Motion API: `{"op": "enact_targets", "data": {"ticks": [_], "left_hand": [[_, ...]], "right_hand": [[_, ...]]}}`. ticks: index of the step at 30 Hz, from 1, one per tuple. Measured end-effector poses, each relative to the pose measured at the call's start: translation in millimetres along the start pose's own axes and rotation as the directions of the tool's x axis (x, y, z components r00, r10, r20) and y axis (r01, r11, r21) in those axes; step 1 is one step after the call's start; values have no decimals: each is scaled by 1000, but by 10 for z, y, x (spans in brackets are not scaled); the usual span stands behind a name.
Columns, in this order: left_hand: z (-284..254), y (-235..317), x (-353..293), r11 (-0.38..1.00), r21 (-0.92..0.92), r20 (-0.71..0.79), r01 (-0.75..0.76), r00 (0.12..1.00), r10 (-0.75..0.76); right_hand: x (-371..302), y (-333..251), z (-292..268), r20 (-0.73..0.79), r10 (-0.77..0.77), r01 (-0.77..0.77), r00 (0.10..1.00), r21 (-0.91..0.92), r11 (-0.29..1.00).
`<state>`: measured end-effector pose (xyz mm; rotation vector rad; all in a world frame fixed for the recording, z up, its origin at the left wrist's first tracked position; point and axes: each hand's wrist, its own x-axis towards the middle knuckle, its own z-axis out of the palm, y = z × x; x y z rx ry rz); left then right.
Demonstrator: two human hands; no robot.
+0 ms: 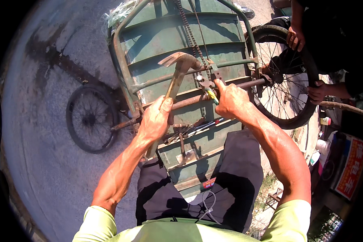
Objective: The person uses a hammer and pliers to work on the rear axle and chain mechanism of a green cargo tricycle. They repeatedly strike a metal component on the axle with the hammer while holding the part steady with pliers, likely to loosen or adjust a seized section.
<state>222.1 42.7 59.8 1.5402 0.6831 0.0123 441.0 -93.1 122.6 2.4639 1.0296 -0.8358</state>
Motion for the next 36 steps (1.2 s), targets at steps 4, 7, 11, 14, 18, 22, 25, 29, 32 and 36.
{"op": "enact_targets", "data": {"ticks": [4,7,11,14,18,22,25,29,32,36], "left_hand": [[125,-454,186,983,69,-116,-171,977,178],[21,-192,229,998,57,29,5,1000,-7],[14,-131,114,993,-114,-16,19,1000,-21],[31,-167,178,989,-65,90,136,987,-130],[-28,-121,154,998,-28,50,50,998,-49],[141,-295,107,987,-146,-72,-60,996,50],[73,-360,262,995,99,-1,10,1000,-10],[77,-215,74,994,-98,-45,-39,998,35],[133,-364,146,996,-78,5,38,999,-38],[71,-298,146,999,-29,-25,-16,1000,16]], "right_hand": [[72,-178,-88,37,2,-1,999,-32,999],[106,-110,-88,62,35,-30,997,-79,996],[88,-183,-159,118,36,-27,992,-72,997],[75,-206,-178,114,29,-17,993,-105,994],[65,-146,-161,107,30,-21,994,-81,996],[28,-209,-233,124,38,-28,992,-83,996],[59,-251,-246,119,34,-22,992,-102,994],[79,-191,-220,102,9,1,995,-94,996],[91,-240,-227,111,12,0,994,-111,994],[72,-277,-273,147,38,-17,988,-140,990]]}}
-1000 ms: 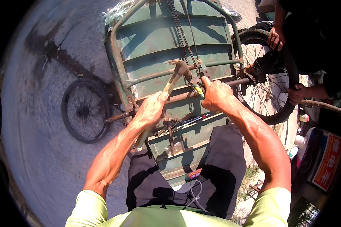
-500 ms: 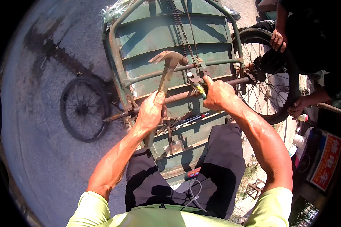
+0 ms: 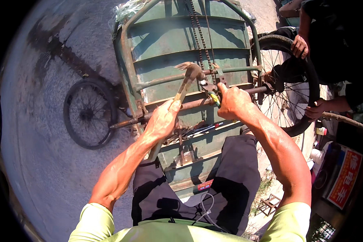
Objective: The person uses a hammer and pliers to work on the rear axle and chain mechanism of a green cargo tricycle. They repeatedly strike a metal component on the axle with the hammer while holding the part steady with pliers, likely to loosen or adjust a seized section.
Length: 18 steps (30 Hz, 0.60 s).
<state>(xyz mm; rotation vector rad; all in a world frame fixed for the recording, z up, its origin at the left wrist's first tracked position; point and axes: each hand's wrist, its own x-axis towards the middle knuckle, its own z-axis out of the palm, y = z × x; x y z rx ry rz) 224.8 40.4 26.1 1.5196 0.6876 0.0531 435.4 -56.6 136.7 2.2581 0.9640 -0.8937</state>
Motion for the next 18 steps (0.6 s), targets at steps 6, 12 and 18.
{"op": "enact_targets", "data": {"ticks": [6,12,18], "left_hand": [[110,-102,-85,997,-72,-40,-11,999,8],[-22,134,-130,997,-74,-20,0,1000,-1],[-103,31,54,980,-84,111,180,979,-170]], "right_hand": [[-18,-63,-55,27,4,-4,1000,15,1000],[-32,-34,-54,2,-10,10,1000,-31,999],[-18,-64,-27,31,14,-12,999,-52,999]]}}
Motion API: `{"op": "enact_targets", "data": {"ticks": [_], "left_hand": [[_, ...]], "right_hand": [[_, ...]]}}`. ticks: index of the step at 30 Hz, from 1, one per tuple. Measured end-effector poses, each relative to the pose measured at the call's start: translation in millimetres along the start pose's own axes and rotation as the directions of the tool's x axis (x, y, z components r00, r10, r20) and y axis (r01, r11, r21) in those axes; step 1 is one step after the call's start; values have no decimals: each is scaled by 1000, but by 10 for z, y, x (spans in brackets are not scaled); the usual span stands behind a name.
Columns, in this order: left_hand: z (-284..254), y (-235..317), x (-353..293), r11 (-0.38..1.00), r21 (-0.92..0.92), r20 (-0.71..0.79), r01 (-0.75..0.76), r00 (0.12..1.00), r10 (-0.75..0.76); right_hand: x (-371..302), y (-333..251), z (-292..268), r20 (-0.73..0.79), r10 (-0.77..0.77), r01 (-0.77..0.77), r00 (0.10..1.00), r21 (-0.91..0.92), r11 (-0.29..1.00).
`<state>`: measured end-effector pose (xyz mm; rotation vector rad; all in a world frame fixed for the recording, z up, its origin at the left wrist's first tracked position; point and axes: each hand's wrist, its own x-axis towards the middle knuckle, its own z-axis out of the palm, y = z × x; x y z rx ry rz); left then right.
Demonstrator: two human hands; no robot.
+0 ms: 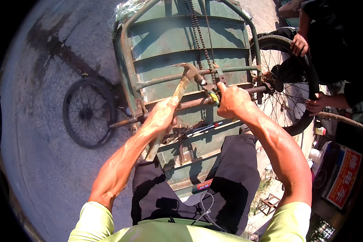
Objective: The person uses a hammer and pliers to work on the rear axle and chain mechanism of a green cargo tricycle. They repeatedly strike a metal component on the axle with the hammer while holding the part steady with pliers, likely to loosen or adjust a seized section.
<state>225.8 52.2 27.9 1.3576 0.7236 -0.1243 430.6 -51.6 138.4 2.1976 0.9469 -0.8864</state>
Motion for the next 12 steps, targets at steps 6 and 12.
{"op": "enact_targets", "data": {"ticks": [6,12], "left_hand": [[76,-95,-94,985,-60,-107,-164,982,157],[-28,-4,-153,995,5,-38,-103,994,103]], "right_hand": [[15,20,-29,-39,-40,40,998,14,999],[30,49,27,-16,-16,16,1000,17,1000]]}}
